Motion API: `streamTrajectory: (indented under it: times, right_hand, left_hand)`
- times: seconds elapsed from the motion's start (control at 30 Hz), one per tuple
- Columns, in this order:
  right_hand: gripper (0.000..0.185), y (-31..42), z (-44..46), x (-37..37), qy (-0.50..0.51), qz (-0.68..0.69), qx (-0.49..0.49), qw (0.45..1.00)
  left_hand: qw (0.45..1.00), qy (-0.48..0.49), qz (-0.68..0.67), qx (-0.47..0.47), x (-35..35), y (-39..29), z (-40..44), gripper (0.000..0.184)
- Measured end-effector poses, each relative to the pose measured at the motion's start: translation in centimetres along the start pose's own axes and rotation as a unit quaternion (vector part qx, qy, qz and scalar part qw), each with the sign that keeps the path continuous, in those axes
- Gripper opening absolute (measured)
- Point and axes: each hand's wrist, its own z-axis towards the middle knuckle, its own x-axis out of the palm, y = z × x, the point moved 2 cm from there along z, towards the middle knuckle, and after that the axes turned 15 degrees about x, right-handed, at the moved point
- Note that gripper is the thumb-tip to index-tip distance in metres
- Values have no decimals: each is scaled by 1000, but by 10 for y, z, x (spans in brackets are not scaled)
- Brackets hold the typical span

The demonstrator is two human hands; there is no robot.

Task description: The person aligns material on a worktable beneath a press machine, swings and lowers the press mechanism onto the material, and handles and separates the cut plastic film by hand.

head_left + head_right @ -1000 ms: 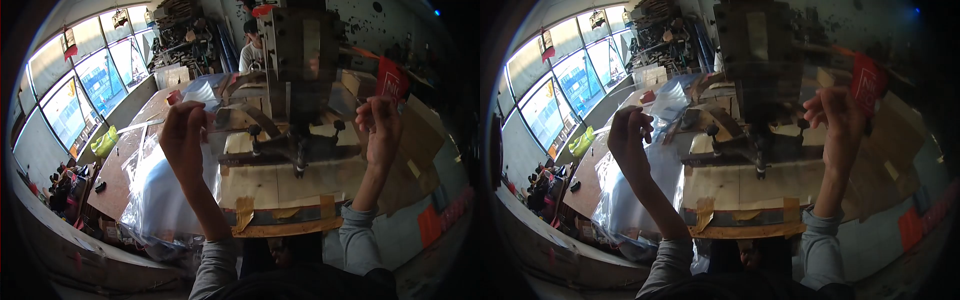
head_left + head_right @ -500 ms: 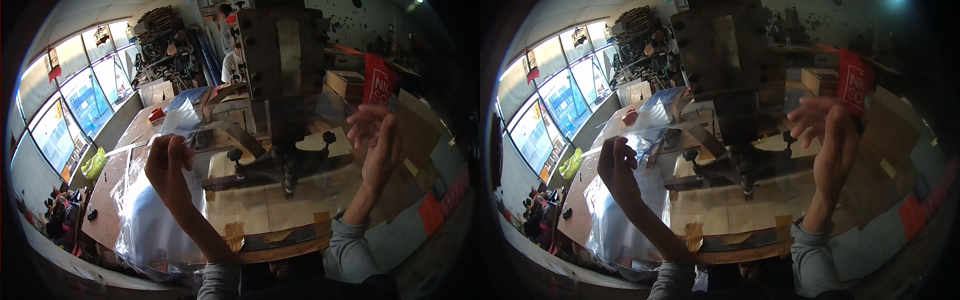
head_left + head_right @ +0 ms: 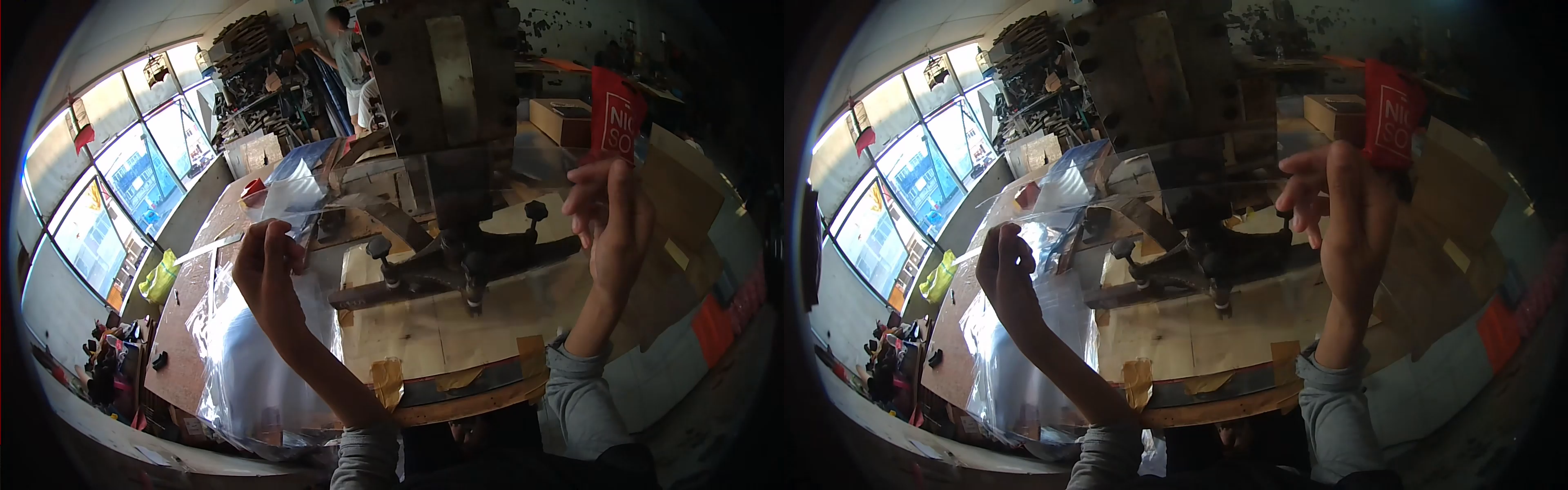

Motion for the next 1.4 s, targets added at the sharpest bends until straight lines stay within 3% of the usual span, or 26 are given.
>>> streamTrajectory:
  times: [0.43,0.8,1.07,1.17,1.4]
  right_hand:
    - [42,-2,3,-8,-90,-2,-17,996]
    - [41,-6,11,-35,-138,-29,-17,990]
    - [39,-20,22,-58,-146,-15,-13,989]
    - [39,-17,22,-55,-147,-21,-16,989]
    - [38,-21,25,-60,-153,-20,-18,988]
  left_hand:
    - [1000,1,-1,13,6,-16,-5,19]
    - [995,39,-90,15,11,-25,-11,12]
    - [998,46,-35,25,20,-34,-15,23]
    - [992,91,-66,50,15,-32,-15,22]
    - [990,97,-91,49,18,-39,-14,34]
